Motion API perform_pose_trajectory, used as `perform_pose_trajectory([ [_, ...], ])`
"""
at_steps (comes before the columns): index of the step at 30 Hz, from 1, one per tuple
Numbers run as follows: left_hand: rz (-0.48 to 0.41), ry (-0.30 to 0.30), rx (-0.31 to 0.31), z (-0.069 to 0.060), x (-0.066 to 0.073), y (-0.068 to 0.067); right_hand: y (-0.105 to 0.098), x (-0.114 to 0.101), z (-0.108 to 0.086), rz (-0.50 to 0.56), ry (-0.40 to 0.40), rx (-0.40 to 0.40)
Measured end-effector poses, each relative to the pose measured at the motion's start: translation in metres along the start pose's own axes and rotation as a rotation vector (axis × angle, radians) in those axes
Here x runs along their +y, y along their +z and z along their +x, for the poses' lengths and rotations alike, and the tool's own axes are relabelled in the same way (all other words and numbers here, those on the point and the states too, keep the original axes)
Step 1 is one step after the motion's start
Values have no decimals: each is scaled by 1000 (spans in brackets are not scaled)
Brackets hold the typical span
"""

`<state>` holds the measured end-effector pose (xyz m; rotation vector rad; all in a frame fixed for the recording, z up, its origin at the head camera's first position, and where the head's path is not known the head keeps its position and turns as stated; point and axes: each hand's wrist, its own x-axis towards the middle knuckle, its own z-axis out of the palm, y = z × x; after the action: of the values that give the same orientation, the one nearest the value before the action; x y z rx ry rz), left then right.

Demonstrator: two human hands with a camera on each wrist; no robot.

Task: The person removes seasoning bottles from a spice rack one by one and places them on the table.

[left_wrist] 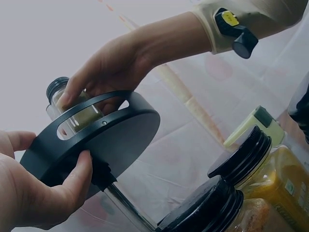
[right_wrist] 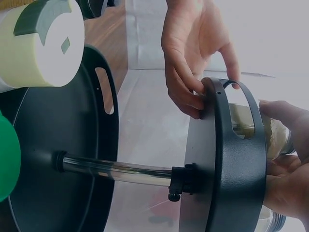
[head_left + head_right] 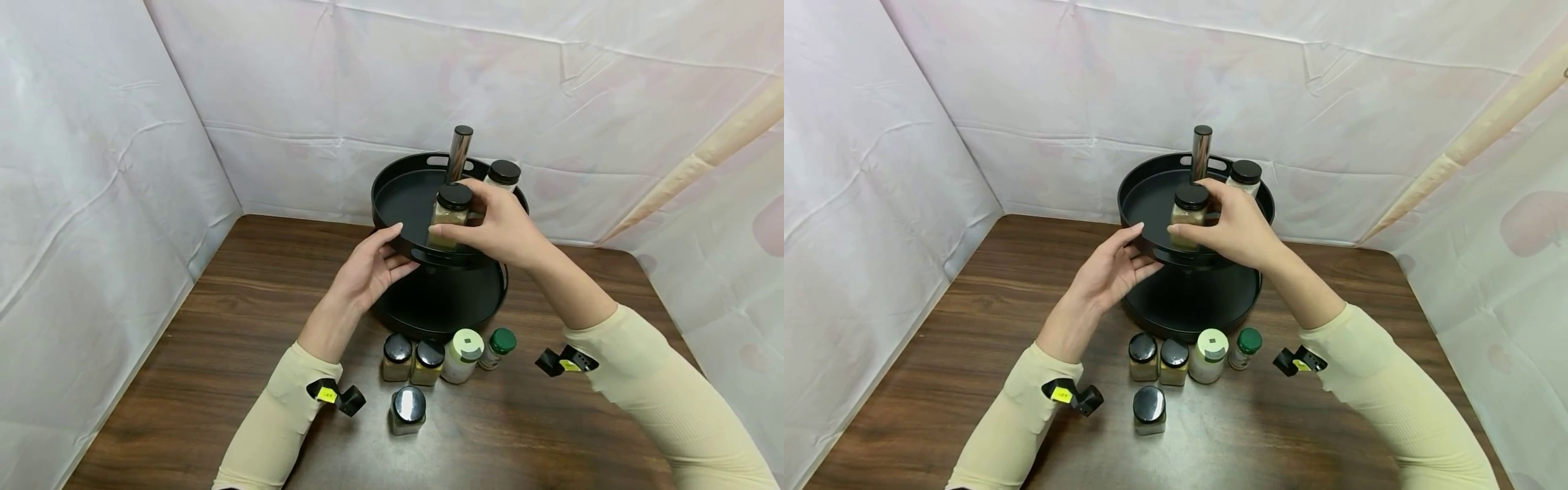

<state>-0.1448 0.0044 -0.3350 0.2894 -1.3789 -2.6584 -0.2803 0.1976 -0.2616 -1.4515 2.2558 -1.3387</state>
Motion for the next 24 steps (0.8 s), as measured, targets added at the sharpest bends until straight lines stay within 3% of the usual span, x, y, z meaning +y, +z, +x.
perform_pose_trajectory([
  [8, 7, 10, -7, 0, 0, 0, -2, -2, 1, 7, -34, 2],
  [24, 1, 11, -7, 1, 0, -1, -9, -10, 1, 82, -27, 12],
])
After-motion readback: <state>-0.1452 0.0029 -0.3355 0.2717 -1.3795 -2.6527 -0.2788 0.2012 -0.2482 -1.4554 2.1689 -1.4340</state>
